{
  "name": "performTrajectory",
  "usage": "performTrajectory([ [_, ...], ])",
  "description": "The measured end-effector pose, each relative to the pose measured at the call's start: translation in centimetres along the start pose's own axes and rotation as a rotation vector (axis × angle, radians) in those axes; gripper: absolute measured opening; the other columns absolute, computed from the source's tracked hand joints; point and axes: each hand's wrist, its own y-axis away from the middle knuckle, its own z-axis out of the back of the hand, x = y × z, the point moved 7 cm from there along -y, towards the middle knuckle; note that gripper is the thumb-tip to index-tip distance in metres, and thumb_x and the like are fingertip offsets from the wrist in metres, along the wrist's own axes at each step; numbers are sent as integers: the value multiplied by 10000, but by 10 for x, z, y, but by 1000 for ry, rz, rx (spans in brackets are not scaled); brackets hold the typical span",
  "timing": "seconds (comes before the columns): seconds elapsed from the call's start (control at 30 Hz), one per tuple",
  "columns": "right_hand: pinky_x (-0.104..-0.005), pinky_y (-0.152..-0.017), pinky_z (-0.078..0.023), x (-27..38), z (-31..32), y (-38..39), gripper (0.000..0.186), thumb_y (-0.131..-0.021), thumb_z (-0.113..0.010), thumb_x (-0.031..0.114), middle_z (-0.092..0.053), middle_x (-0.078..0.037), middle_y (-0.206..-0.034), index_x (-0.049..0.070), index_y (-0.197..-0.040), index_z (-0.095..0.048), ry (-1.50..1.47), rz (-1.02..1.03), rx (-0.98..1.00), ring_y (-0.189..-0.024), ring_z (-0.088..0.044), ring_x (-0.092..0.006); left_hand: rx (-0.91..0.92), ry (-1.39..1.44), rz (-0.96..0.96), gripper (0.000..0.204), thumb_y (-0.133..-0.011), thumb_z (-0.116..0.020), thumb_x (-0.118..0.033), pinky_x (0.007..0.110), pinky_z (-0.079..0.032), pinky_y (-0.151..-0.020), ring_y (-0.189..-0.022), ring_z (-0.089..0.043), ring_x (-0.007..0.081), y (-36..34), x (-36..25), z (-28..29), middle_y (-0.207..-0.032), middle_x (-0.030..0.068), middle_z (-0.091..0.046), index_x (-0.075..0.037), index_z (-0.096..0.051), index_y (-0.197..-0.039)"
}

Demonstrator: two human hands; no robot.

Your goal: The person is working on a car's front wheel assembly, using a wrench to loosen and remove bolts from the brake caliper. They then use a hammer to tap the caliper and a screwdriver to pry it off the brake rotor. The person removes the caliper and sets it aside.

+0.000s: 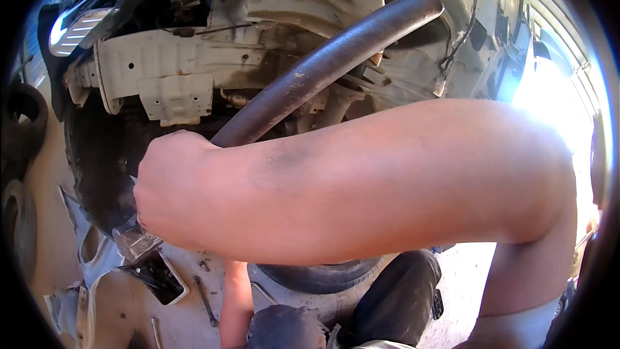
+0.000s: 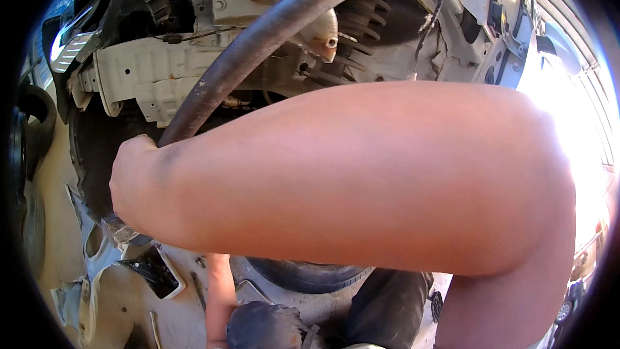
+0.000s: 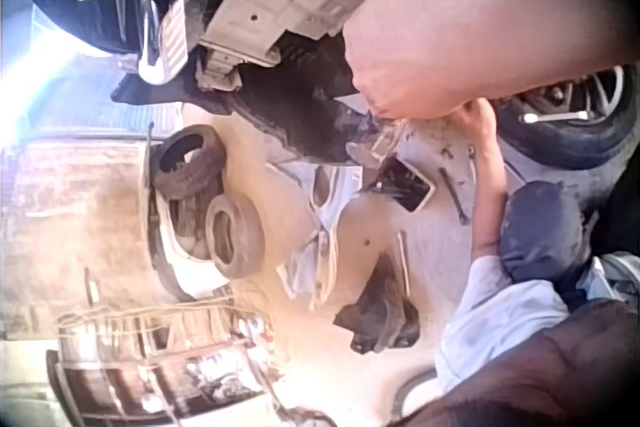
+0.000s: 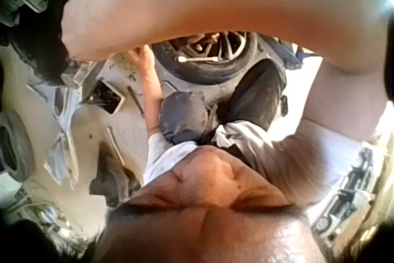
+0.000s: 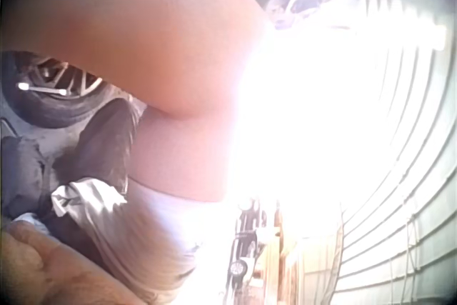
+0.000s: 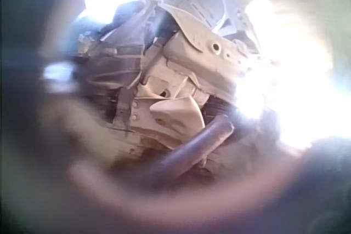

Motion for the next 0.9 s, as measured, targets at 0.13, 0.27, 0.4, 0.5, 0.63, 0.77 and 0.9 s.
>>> performTrajectory([
  [0.13, -348, -600, -541, -3, -1, 3, 190, -715, -696, 176, -695, -58, -793, 108, -892, -684, -13, -1, -1, -771, -692, -233, -35, 67, 67, 196, -850, -675, -126, 396, -439, -862, -932, -598, 197, -7, 15, 7, -993, 81, -653, -24, -663, -1016],
  [0.27, -346, -597, -540, -4, -5, 9, 193, -715, -695, 176, -695, -58, -793, 109, -895, -683, -28, -7, 15, -771, -693, -231, 3, 17, 10, 204, -847, -675, -118, 399, -447, -852, -923, -601, 214, -8, 6, 5, -990, 91, -651, -15, -652, -1022],
  [0.4, -344, -595, -539, -5, -9, 6, 195, -716, -695, 176, -694, -58, -792, 109, -899, -683, -36, -1, 37, -770, -693, -230, 49, -44, -35, 213, -843, -675, -110, 402, -455, -841, -914, -603, 230, -2, 3, 0, -988, 102, -648, -7, -642, -1027],
  [0.5, -343, -593, -539, -3, -10, 3, 197, -716, -695, 176, -694, -58, -792, 110, -901, -682, -33, 9, 56, -770, -693, -229, 73, -112, -86, 220, -841, -675, -103, 405, -461, -833, -907, -604, 242, 0, 1, -1, -986, 110, -647, -1, -634, -1031],
  [0.63, -342, -591, -538, 2, -9, 1, 199, -717, -695, 176, -694, -58, -791, 110, -905, -682, -15, 27, 101, -769, -693, -227, 172, -337, -195, 229, -838, -675, -95, 408, -469, -822, -898, -607, 259, 3, 1, 6, -983, 121, -644, 7, -624, -1037],
  [0.77, -340, -589, -537, 9, -16, 9, 202, -718, -694, 176, -694, -58, -790, 111, -908, -681, -3, 25, 210, -769, -693, -226, 298, -441, -273, 239, -835, -675, -86, 411, -477, -812, -889, -609, 275, 20, 12, -10, -980, 132, -642, 16, -614, -1042],
  [0.9, -338, -586, -536, 17, -20, -4, 204, -718, -694, 176, -693, -58, -790, 111, -911, -681, 72, 95, 293, -768, -693, -224, 195, -431, -312, 263, -815, -691, -73, 413, -476, -810, -897, -607, 291, 9, 20, 2, -990, 130, -640, 8, -615, -1054],
])
